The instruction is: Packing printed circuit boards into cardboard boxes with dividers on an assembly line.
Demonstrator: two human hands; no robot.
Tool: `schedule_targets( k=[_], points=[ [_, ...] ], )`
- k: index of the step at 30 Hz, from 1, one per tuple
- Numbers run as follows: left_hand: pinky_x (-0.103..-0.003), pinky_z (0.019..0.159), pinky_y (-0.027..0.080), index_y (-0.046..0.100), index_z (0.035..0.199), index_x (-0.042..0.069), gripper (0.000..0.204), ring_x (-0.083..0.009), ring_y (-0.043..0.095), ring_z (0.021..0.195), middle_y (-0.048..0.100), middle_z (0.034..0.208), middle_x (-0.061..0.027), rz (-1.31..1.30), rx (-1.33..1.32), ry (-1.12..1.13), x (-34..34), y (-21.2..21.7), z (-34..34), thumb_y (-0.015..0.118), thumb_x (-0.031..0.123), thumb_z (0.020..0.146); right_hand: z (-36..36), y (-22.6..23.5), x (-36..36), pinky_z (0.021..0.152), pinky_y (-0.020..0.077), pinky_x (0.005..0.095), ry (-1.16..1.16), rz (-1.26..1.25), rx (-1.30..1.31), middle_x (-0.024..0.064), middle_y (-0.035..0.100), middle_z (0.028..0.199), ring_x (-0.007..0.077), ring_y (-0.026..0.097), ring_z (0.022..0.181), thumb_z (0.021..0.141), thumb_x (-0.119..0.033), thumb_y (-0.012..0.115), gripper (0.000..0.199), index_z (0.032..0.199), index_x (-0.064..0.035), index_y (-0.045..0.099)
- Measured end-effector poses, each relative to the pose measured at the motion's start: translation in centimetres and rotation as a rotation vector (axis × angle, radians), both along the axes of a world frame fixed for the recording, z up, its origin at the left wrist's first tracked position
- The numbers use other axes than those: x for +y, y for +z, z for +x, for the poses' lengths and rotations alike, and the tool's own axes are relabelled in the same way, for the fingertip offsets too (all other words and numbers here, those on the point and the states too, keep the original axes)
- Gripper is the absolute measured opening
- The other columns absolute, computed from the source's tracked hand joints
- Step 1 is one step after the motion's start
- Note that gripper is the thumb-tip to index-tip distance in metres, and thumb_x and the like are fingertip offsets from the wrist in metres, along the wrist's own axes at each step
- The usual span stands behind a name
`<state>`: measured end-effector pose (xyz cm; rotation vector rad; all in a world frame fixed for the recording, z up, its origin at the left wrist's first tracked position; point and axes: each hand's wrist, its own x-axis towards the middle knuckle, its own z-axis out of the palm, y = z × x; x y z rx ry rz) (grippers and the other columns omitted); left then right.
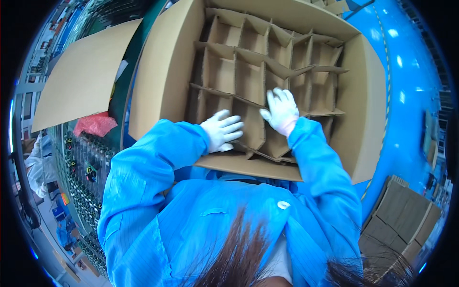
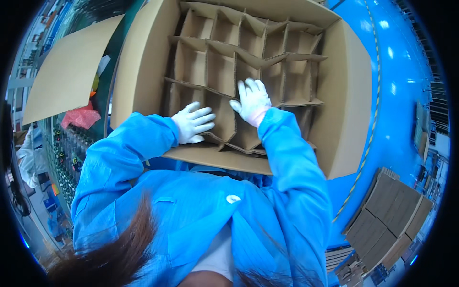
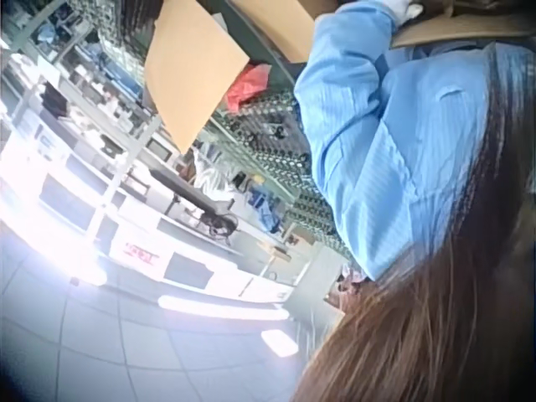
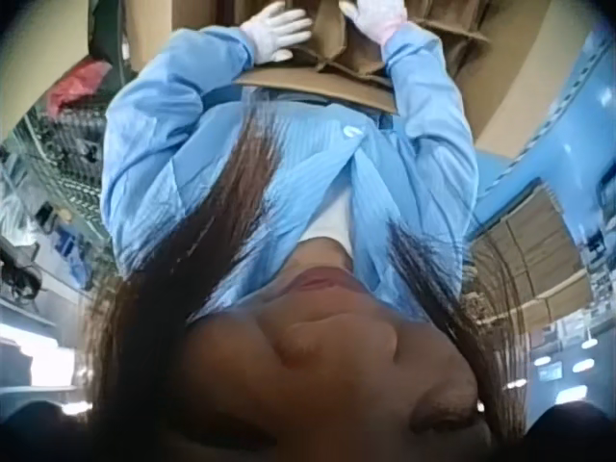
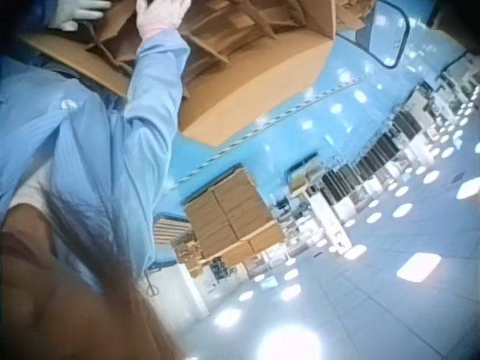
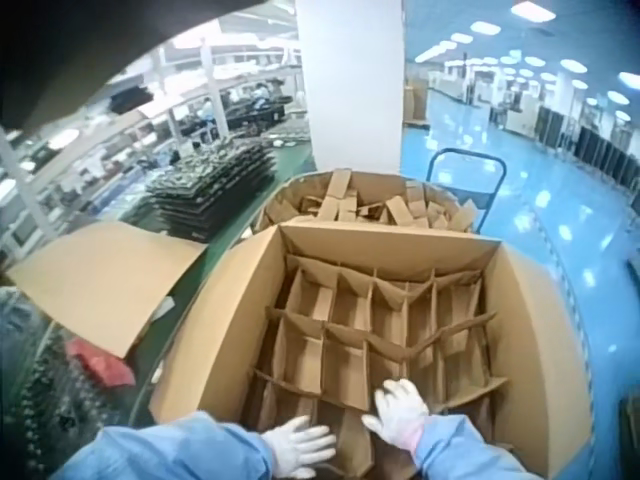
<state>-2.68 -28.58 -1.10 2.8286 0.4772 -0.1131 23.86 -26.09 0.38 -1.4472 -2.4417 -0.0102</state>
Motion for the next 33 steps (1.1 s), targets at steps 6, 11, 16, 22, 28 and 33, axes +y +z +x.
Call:
schedule_targets(
  k=[6,11,16,22,28,33],
  points=[
    [-0.056,0.104,0.015,0.045,0.124,0.009,0.056,-0.0316,0.026,0.130,0.034,0.136,-0.0136,-0.117,0.048,0.131,-0.4,3.3,1.3,0.052,0.039,0.077,3.2,0.6,1.8,0.086,0.0409,0.0367,0.156,0.028,0.308,0.0102,0.061,0.088,0.0272,0.056,0.091,0.072,-0.021,0.061,0.026,0.091,-0.0038,0.061],
    [-0.050,0.104,0.020,0.041,0.124,0.001,0.059,-0.0342,0.032,0.124,0.036,0.132,-0.0192,0.170,-0.344,0.350,7.9,6.7,12.2,0.055,0.033,0.076,13.6,4.9,9.4,0.073,0.0468,0.0327,-0.253,0.300,0.201,0.0100,0.063,0.089,0.0268,0.058,0.080,0.078,-0.016,0.056,0.018,0.091,-0.0055,0.064],
    [-0.048,0.101,0.027,0.039,0.126,0.011,0.054,-0.0327,0.035,0.123,0.040,0.131,-0.0119,0.172,-0.102,0.585,15.7,0.7,21.7,0.055,0.031,0.079,17.3,-2.2,13.9,0.072,0.0467,0.0334,-0.340,0.427,-0.326,0.0111,0.062,0.091,0.0273,0.059,0.082,0.084,-0.030,0.049,0.030,0.093,-0.0050,0.064],
    [-0.045,0.095,0.035,0.044,0.120,0.014,0.045,-0.0312,0.045,0.114,0.047,0.124,-0.0092,0.308,-0.182,0.518,16.9,0.3,21.6,0.055,0.030,0.079,17.7,-3.1,14.0,0.069,0.0472,0.0350,-0.269,0.317,-0.301,0.0123,0.064,0.084,0.0280,0.060,0.077,0.086,-0.041,0.041,0.042,0.089,-0.0057,0.064],
    [-0.040,0.084,0.044,0.049,0.112,0.013,0.034,-0.0307,0.056,0.095,0.055,0.111,-0.0087,-0.253,0.166,0.391,18.2,3.4,20.4,0.054,0.024,0.080,11.9,5.2,10.1,0.057,0.0480,0.0382,-0.347,-0.445,-0.251,0.0103,0.060,0.056,0.0304,0.060,0.055,0.083,-0.035,0.046,0.031,0.078,-0.0064,0.058],
    [-0.039,0.078,0.047,0.050,0.105,0.012,0.025,-0.0308,0.060,0.085,0.059,0.101,-0.0090,-0.221,0.195,0.397,19.1,3.4,21.7,0.053,0.020,0.081,11.1,-0.9,7.5,0.049,0.0469,0.0388,-0.462,-0.359,-0.230,0.0104,0.060,0.056,0.0311,0.059,0.050,0.082,-0.027,0.046,0.025,0.078,-0.0036,0.053]
  ],
)
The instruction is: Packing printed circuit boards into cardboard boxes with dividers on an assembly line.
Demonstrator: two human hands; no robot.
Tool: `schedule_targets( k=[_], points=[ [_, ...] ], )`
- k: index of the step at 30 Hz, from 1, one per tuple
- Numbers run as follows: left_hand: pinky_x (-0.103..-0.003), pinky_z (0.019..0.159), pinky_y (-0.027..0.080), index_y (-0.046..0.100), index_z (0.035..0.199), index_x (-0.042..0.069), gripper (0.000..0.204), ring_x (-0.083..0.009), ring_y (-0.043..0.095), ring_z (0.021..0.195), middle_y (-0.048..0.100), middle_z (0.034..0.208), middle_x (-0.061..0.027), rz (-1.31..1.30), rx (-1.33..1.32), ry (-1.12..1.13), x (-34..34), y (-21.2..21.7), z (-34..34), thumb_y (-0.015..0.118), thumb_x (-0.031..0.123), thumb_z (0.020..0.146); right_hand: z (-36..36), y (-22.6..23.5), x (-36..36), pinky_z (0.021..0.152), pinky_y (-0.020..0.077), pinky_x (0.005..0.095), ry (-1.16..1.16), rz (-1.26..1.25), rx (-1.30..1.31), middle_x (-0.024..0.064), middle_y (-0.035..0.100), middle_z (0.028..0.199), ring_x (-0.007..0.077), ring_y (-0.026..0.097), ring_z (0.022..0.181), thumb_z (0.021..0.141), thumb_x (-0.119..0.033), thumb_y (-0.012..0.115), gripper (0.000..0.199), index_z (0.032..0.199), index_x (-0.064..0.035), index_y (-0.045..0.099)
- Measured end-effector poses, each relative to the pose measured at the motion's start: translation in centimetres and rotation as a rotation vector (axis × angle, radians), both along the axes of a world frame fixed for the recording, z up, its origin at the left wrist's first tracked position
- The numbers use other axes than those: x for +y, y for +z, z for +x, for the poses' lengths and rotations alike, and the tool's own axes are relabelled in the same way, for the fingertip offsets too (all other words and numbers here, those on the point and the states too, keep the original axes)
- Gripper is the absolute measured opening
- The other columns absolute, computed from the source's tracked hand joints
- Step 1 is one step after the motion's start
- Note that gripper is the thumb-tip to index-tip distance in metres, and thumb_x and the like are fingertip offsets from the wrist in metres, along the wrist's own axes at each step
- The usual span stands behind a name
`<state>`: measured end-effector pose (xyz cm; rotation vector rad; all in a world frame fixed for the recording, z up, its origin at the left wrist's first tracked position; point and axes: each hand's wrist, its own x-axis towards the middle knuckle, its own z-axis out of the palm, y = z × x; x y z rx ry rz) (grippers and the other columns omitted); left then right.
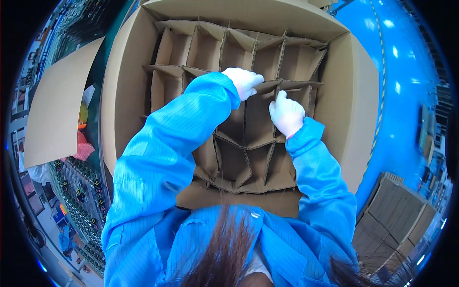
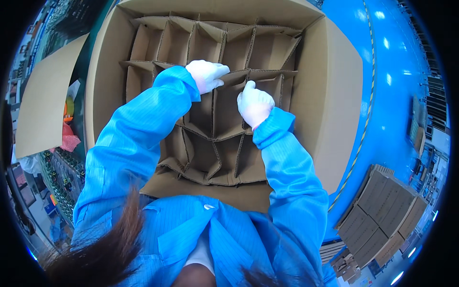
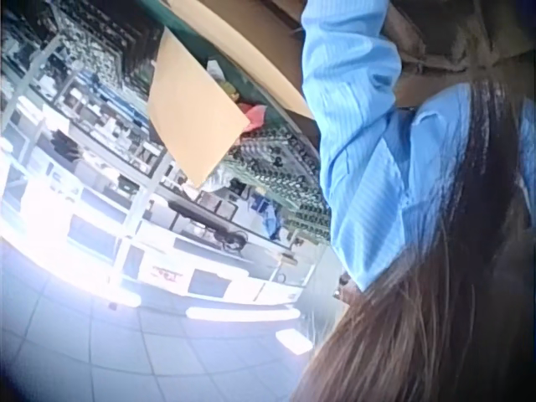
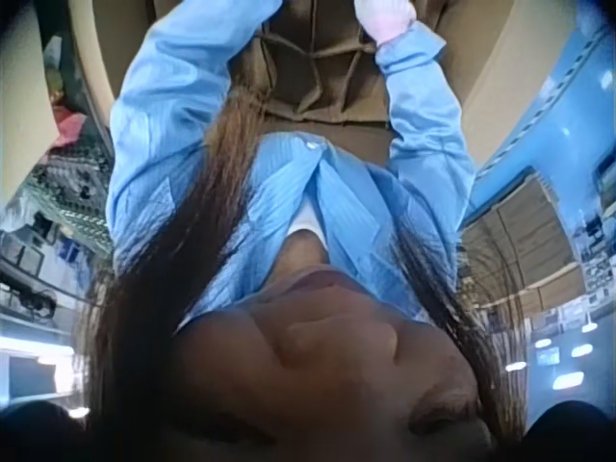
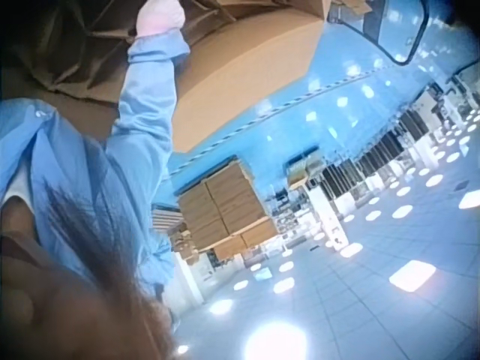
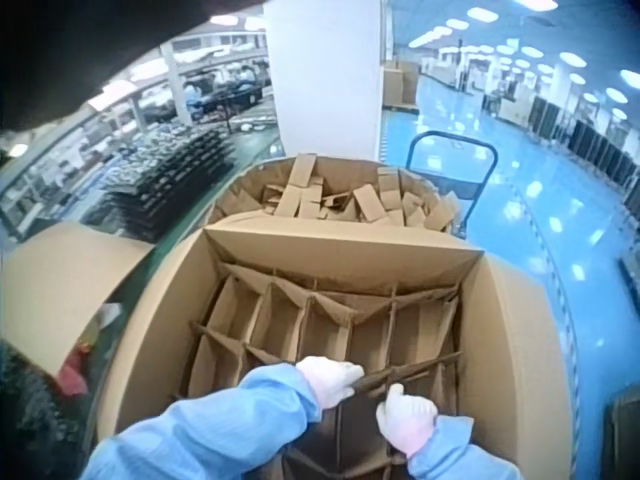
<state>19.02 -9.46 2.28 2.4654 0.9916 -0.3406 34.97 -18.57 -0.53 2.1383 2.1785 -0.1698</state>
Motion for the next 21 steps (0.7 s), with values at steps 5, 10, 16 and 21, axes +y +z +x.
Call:
schedule_targets(
  k=[5,10,16,21],
  points=[
    [-0.040,0.075,0.047,0.049,0.101,0.011,0.019,-0.0313,0.060,0.083,0.060,0.097,-0.0088,0.147,-0.044,0.056,-1.1,-1.5,-0.2,0.050,0.016,0.083,-0.1,-1.0,-0.9,0.047,0.0464,0.0397,-0.100,-0.055,0.070,0.0103,0.059,0.055,0.0320,0.058,0.048,0.082,-0.023,0.046,0.021,0.079,-0.0029,0.051],
    [-0.040,0.075,0.048,0.049,0.101,0.009,0.017,-0.0318,0.060,0.082,0.059,0.097,-0.0097,0.183,-0.019,0.100,-1.5,-1.3,0.1,0.049,0.011,0.083,0.0,-0.5,-1.3,0.051,0.0475,0.0407,-0.113,-0.055,0.090,0.0102,0.059,0.055,0.0324,0.059,0.051,0.081,-0.023,0.049,0.021,0.084,-0.0022,0.050],
    [-0.040,0.080,0.048,0.049,0.108,0.008,0.024,-0.0309,0.059,0.091,0.054,0.108,-0.0133,0.020,0.106,0.121,-1.0,-0.1,0.4,0.048,0.005,0.084,3.6,3.3,1.2,0.061,0.0494,0.0379,-0.088,0.206,-0.057,0.0153,0.062,0.076,0.0315,0.061,0.066,0.080,-0.027,0.055,0.035,0.100,-0.0001,0.047],
    [-0.042,0.081,0.047,0.048,0.112,0.007,0.026,-0.0313,0.055,0.099,0.047,0.120,-0.0127,0.194,0.061,0.071,-2.8,-2.9,0.7,0.047,0.016,0.087,7.4,-1.2,3.1,0.074,0.0481,0.0411,-0.050,0.415,-0.259,0.0205,0.058,0.095,0.0342,0.059,0.083,0.078,-0.031,0.057,0.046,0.109,0.0010,0.047]
  ],
)
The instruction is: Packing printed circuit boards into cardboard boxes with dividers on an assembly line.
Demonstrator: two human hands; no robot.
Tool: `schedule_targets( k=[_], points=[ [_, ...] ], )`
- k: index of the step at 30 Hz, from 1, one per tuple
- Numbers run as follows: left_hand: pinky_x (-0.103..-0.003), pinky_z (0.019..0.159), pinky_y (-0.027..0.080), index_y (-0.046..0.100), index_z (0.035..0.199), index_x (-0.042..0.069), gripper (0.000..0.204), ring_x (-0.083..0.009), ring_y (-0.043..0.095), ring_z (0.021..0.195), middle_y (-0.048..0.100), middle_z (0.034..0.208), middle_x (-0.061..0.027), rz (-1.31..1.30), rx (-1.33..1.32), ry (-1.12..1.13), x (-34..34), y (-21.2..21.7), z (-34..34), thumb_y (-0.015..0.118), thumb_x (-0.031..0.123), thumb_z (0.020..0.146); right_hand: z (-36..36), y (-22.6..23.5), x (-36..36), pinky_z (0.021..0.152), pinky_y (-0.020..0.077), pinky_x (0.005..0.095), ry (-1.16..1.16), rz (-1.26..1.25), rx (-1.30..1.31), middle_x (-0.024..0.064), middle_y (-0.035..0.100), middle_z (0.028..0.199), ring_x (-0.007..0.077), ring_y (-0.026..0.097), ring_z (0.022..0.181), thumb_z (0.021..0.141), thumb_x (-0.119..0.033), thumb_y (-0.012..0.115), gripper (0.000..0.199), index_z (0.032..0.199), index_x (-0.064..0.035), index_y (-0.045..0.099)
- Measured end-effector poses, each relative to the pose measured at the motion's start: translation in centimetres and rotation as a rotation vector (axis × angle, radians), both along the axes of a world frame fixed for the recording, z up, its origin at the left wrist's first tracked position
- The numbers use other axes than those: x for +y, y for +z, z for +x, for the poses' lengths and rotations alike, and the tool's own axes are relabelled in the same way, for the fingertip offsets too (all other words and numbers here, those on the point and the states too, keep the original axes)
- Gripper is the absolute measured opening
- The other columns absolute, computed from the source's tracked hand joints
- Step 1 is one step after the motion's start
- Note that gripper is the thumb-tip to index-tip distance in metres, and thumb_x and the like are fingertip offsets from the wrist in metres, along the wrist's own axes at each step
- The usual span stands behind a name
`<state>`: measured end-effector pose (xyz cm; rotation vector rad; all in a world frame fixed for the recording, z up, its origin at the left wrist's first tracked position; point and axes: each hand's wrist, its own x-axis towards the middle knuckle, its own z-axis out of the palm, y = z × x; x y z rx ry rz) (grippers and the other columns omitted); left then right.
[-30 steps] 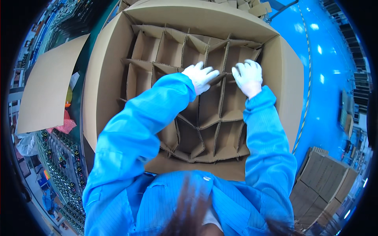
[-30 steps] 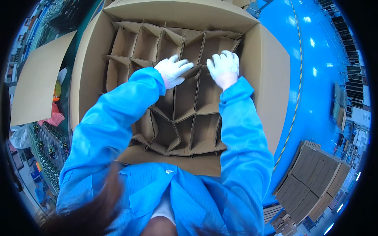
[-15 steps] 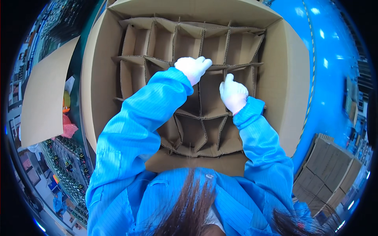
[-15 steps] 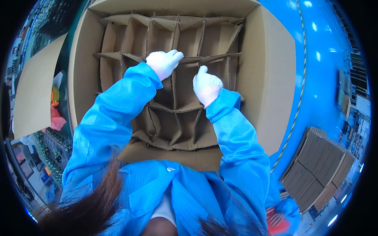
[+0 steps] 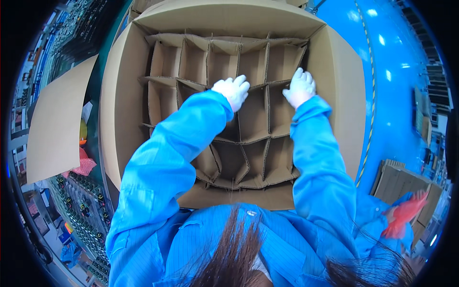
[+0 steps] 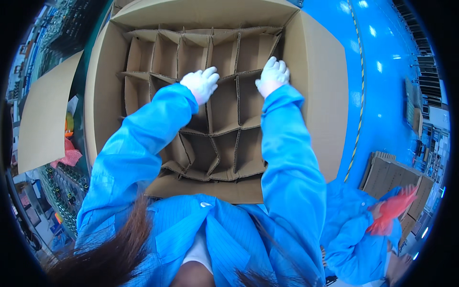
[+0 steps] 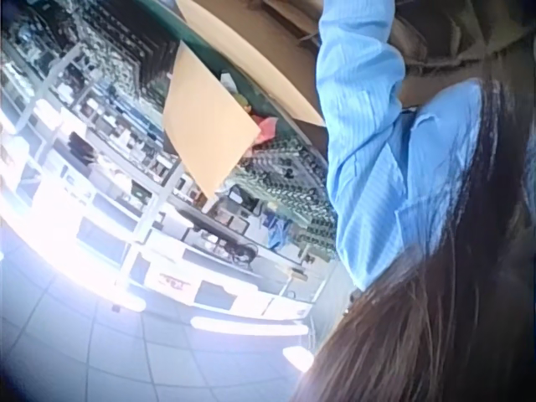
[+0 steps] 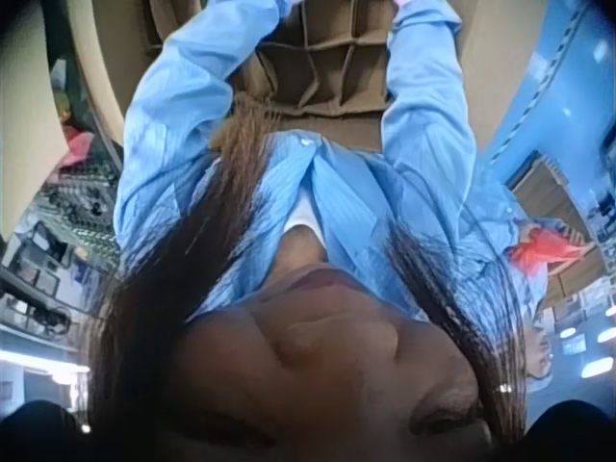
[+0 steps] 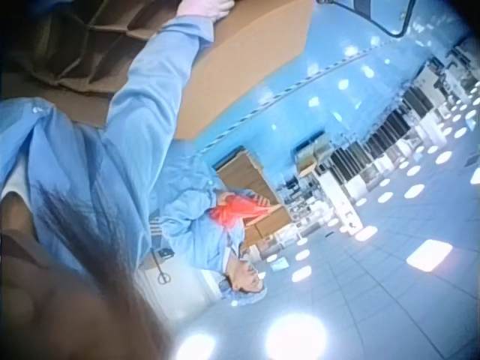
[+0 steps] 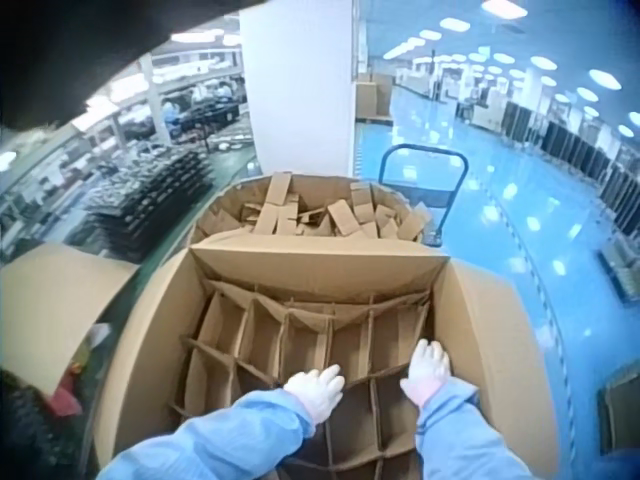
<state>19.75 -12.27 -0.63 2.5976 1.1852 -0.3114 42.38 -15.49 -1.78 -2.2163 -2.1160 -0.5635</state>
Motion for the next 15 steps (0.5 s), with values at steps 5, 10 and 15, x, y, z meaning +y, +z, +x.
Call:
schedule_targets(
  k=[5,10,15],
  points=[
    [-0.043,0.083,0.044,0.047,0.115,0.007,0.032,-0.0308,0.051,0.105,0.039,0.128,-0.0123,0.095,-0.029,-0.012,-1.1,0.1,-1.0,0.044,0.026,0.089,-0.5,1.7,1.7,0.080,0.0453,0.0461,-0.200,-0.308,0.200,0.0223,0.057,0.100,0.0377,0.057,0.090,0.079,-0.031,0.055,0.048,0.112,0.0021,0.046],
    [-0.040,0.085,0.042,0.050,0.110,0.007,0.031,-0.0292,0.050,0.103,0.044,0.123,-0.0138,-0.002,-0.009,0.062,2.7,4.7,2.3,0.046,0.027,0.086,1.2,4.9,5.5,0.081,0.0440,0.0490,-0.435,-0.373,0.508,0.0237,0.058,0.101,0.0409,0.057,0.091,0.081,-0.029,0.050,0.043,0.110,0.0027,0.046],
    [-0.038,0.080,0.043,0.057,0.091,0.007,0.019,-0.0288,0.053,0.096,0.057,0.103,-0.0116,0.574,-0.430,-0.111,11.1,2.3,10.0,0.052,0.021,0.078,1.8,1.4,8.2,0.078,0.0444,0.0503,-0.523,-0.287,0.681,0.0256,0.059,0.098,0.0431,0.057,0.087,0.082,-0.026,0.046,0.036,0.105,0.0027,0.047]
  ],
)
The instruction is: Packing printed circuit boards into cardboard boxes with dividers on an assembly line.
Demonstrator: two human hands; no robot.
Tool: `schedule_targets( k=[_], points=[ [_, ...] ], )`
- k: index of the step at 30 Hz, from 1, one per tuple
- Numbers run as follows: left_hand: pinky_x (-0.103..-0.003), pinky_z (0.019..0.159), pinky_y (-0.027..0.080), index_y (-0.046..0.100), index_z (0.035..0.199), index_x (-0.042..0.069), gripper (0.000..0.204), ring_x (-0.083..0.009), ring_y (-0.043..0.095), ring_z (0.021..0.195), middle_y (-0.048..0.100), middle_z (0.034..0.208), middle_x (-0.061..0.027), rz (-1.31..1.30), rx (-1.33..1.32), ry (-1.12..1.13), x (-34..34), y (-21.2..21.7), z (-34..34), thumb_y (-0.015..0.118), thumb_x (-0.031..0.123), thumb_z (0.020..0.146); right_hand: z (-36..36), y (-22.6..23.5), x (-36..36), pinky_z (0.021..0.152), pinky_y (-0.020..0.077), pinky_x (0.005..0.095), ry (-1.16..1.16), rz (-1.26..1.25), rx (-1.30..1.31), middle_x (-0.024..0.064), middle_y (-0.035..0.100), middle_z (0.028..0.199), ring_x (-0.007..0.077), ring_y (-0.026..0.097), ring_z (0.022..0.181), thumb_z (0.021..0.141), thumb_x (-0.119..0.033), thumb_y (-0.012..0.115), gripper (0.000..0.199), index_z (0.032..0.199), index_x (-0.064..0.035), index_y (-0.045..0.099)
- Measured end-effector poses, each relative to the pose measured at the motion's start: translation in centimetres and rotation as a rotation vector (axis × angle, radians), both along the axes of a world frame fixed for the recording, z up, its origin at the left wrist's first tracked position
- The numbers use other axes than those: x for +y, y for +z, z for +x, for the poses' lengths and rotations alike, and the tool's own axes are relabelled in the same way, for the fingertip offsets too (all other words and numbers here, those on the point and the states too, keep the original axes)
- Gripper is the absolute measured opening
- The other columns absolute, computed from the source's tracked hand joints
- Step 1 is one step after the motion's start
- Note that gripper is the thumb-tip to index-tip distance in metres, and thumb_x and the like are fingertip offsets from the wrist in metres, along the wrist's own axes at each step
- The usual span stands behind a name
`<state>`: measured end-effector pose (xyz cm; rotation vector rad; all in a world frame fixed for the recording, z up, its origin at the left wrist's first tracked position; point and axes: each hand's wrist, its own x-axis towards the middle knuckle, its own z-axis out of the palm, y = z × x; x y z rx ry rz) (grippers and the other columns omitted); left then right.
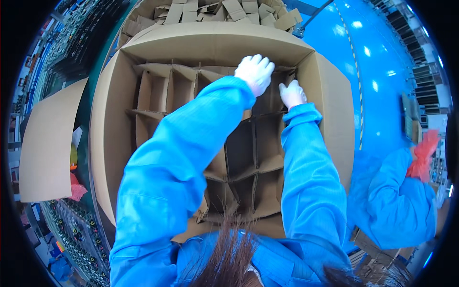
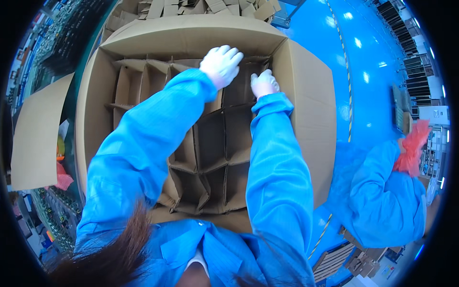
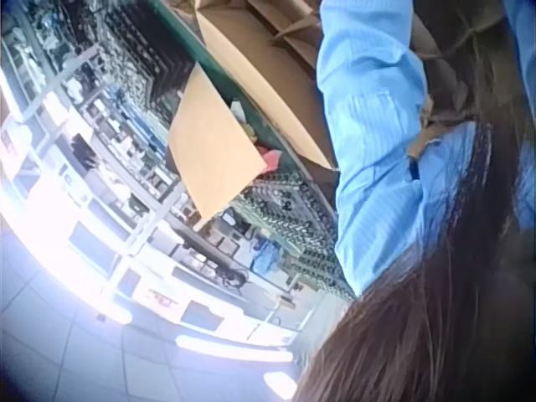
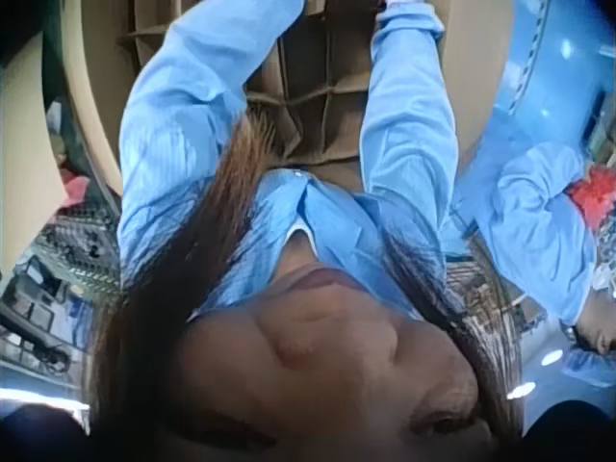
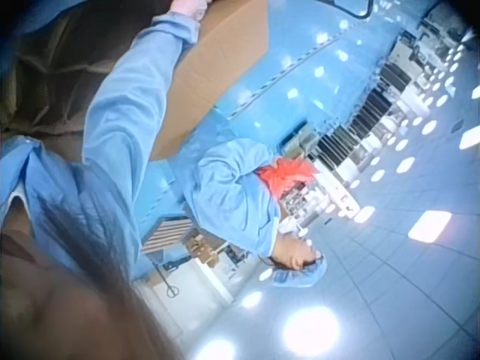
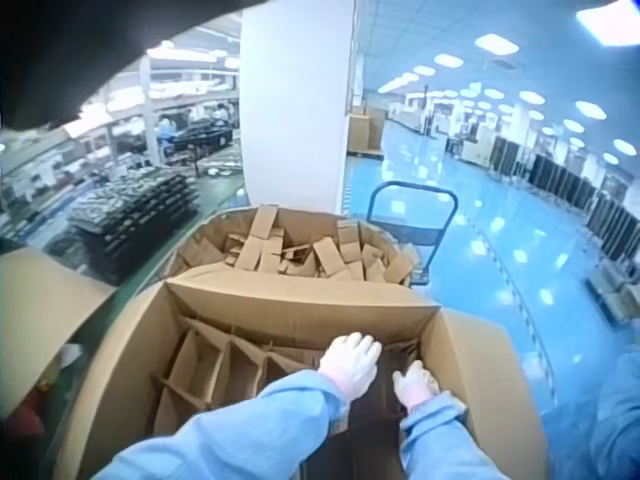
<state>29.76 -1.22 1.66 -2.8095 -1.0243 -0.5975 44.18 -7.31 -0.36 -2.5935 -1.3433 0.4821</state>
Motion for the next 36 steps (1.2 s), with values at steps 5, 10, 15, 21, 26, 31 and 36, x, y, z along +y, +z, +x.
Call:
schedule_targets(
  k=[5,10,15,21,26,31,36],
  points=[
    [-0.037,0.077,0.044,0.058,0.088,0.007,0.018,-0.0299,0.057,0.086,0.061,0.095,-0.0111,-0.262,0.080,0.229,4.1,-3.2,4.4,0.051,0.022,0.081,-0.3,-2.6,1.3,0.074,0.0445,0.0512,-0.040,0.027,0.024,0.0268,0.060,0.093,0.0445,0.057,0.084,0.083,-0.024,0.043,0.032,0.101,0.0016,0.049],
    [-0.036,0.075,0.045,0.059,0.088,0.008,0.019,-0.0292,0.060,0.079,0.065,0.084,-0.0074,-0.238,-0.010,0.230,3.4,-4.1,5.2,0.052,0.024,0.081,0.4,-2.7,0.9,0.070,0.0445,0.0519,-0.047,0.031,0.005,0.0255,0.061,0.087,0.0447,0.057,0.080,0.083,-0.023,0.041,0.028,0.097,-0.0002,0.049],
    [-0.036,0.075,0.046,0.060,0.091,0.010,0.019,-0.0261,0.061,0.079,0.066,0.082,-0.0042,-0.137,-0.203,0.127,2.6,-3.4,3.4,0.050,0.025,0.084,-0.8,-2.5,1.1,0.066,0.0446,0.0521,0.065,0.045,-0.045,0.0231,0.062,0.081,0.0442,0.058,0.074,0.083,-0.022,0.042,0.024,0.093,-0.0018,0.050],
    [-0.035,0.071,0.047,0.060,0.093,0.011,0.017,-0.0256,0.061,0.076,0.065,0.083,-0.0046,-0.197,-0.260,0.124,2.6,-2.9,2.8,0.054,0.023,0.082,-1.0,-2.6,0.4,0.062,0.0442,0.0524,0.144,0.066,-0.082,0.0217,0.062,0.075,0.0437,0.058,0.069,0.082,-0.022,0.043,0.021,0.090,-0.0032,0.049],
    [-0.036,0.068,0.048,0.059,0.093,0.011,0.017,-0.0270,0.061,0.075,0.065,0.084,-0.0054,-0.167,-0.290,0.064,2.9,-3.5,2.3,0.056,0.021,0.080,-1.1,-2.8,0.3,0.061,0.0442,0.0523,0.131,0.076,-0.077,0.0218,0.062,0.074,0.0434,0.058,0.068,0.083,-0.022,0.043,0.021,0.091,-0.0038,0.050],
    [-0.037,0.066,0.048,0.056,0.092,0.010,0.015,-0.0286,0.061,0.075,0.064,0.084,-0.0074,-0.174,-0.095,0.045,3.3,-3.1,3.0,0.054,0.018,0.080,-1.1,-2.8,-0.1,0.060,0.0442,0.0520,0.050,0.106,-0.068,0.0213,0.062,0.074,0.0431,0.058,0.068,0.083,-0.021,0.044,0.020,0.091,-0.0040,0.050],
    [-0.040,0.068,0.049,0.056,0.094,0.009,0.016,-0.0289,0.062,0.078,0.064,0.088,-0.0099,-0.346,0.237,0.128,3.3,-1.3,4.6,0.051,0.019,0.083,-1.4,-2.4,-0.2,0.059,0.0444,0.0517,0.009,0.105,-0.088,0.0210,0.062,0.073,0.0431,0.058,0.067,0.084,-0.021,0.044,0.020,0.091,-0.0040,0.051]
  ],
)
